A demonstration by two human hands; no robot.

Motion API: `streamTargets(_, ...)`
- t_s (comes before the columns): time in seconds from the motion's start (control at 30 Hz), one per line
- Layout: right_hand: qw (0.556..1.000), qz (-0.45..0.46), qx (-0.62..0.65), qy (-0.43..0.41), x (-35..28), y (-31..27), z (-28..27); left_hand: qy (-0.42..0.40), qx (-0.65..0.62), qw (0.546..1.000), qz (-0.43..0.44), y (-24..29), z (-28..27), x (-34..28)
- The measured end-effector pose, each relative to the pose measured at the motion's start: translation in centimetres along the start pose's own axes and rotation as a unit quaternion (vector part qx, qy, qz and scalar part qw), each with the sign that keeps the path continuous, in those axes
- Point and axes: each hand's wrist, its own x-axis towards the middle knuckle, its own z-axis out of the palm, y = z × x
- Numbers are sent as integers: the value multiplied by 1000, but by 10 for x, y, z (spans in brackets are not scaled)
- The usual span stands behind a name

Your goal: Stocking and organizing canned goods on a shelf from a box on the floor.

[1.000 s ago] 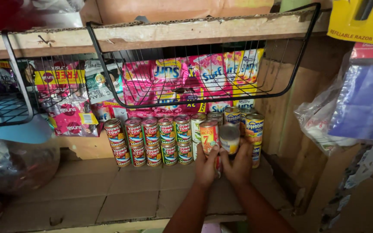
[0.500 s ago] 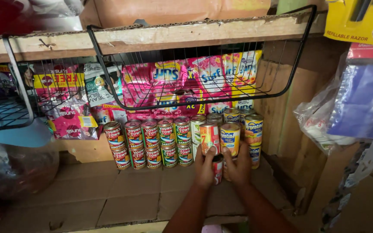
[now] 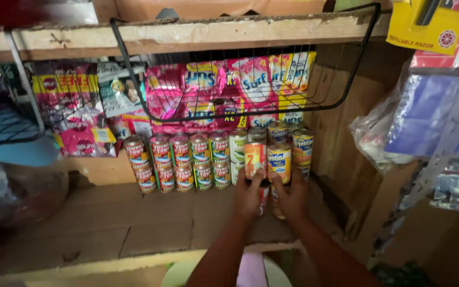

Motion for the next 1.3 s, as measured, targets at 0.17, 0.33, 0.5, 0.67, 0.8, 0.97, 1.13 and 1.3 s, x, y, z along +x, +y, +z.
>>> streamTargets(0.17,996,80,2,-24,-25,-17,-27,-27,31,999,33,30,10,-38)
streamTargets(0.33,998,17,19,-60,-79,-73,-64,-45,75,995,42,54,3,-106)
streamTargets(0.5,984,73,101,-127,-163,-100,-98,7,153,981,-119,106,-6,-208)
streamTargets(0.67,965,194,87,-150,-262,-99,-113,13,226,970,-91,84,-49,-292)
streamTargets(0.8,926,304,138,-177,-331,-74,-115,60,244,963,-102,42,-101,-349)
streamTargets(0.97,897,360,-29,-255,-373,-38,-115,117,464,825,-299,37,-129,-374)
streamTargets(1.13,852,434,-126,-265,-389,-13,-107,72,521,737,-423,6,-143,-373)
streamTargets(1.3,722,600,-184,-292,-368,-22,-97,54,567,682,-458,3,-127,-355)
